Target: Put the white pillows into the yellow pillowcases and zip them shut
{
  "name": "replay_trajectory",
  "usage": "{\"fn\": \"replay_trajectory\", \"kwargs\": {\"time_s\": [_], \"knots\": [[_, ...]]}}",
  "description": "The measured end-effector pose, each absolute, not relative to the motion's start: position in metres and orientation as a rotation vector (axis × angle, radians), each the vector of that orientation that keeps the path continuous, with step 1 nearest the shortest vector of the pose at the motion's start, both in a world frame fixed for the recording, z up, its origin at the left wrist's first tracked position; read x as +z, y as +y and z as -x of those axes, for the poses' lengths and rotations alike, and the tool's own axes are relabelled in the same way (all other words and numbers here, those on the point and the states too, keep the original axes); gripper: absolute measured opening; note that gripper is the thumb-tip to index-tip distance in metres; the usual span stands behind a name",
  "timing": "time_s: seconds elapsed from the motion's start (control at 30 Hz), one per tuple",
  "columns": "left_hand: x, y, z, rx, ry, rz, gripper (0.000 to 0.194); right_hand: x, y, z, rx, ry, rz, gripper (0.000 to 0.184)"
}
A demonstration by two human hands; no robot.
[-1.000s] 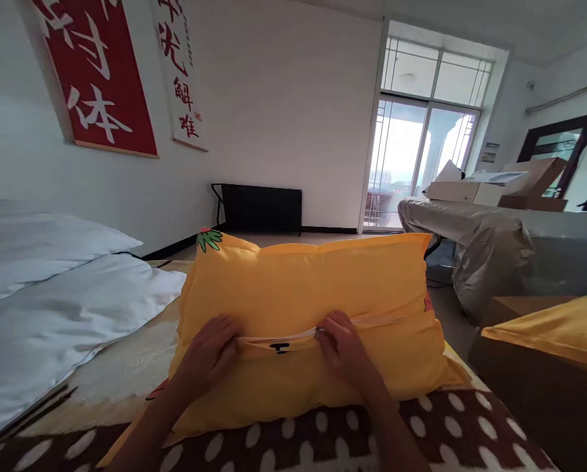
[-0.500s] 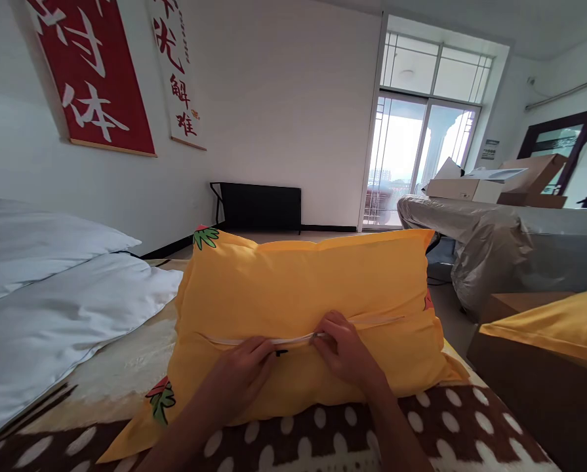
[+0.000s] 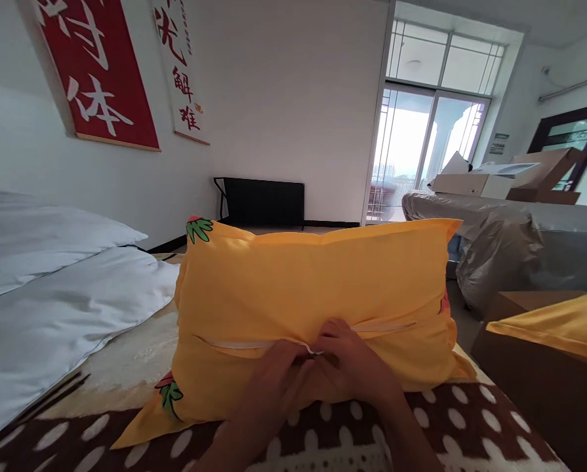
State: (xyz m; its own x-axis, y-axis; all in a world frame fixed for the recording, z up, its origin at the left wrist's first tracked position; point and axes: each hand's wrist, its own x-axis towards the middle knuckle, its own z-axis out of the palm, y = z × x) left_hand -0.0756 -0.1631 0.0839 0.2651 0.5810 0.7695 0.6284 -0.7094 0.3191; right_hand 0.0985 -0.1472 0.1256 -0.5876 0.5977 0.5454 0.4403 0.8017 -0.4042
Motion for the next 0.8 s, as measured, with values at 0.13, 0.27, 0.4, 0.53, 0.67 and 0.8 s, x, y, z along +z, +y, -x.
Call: {"fn": "replay_trajectory", "kwargs": {"time_s": [0.13, 0.27, 0.4, 0.53, 0.67, 0.8], "knots": [[0.088, -0.168, 0.075, -1.409, -1.119, 2.473, 0.013, 0.128, -0.149, -0.099, 0.327, -2.299, 0.758, 0.013], [0.091, -0.169, 0.077, -1.333, -1.078, 2.443, 0.016, 0.131, -0.15, -0.101, 0.387, -2.309, 0.73, 0.016], [0.087, -0.166, 0.077, -1.309, -1.081, 2.406, 0.017, 0.13, -0.149, -0.102, 0.392, -2.304, 0.717, 0.019], [0.085, -0.165, 0.078, -1.283, -1.109, 2.401, 0.017, 0.128, -0.148, -0.1, 0.351, -2.287, 0.734, 0.017], [0.088, -0.166, 0.08, -1.265, -1.128, 2.373, 0.017, 0.125, -0.146, -0.096, 0.266, -2.249, 0.751, 0.018], [0.09, -0.166, 0.082, -1.206, -1.121, 2.357, 0.018, 0.12, -0.142, -0.093, 0.209, -2.205, 0.738, 0.017]]}}
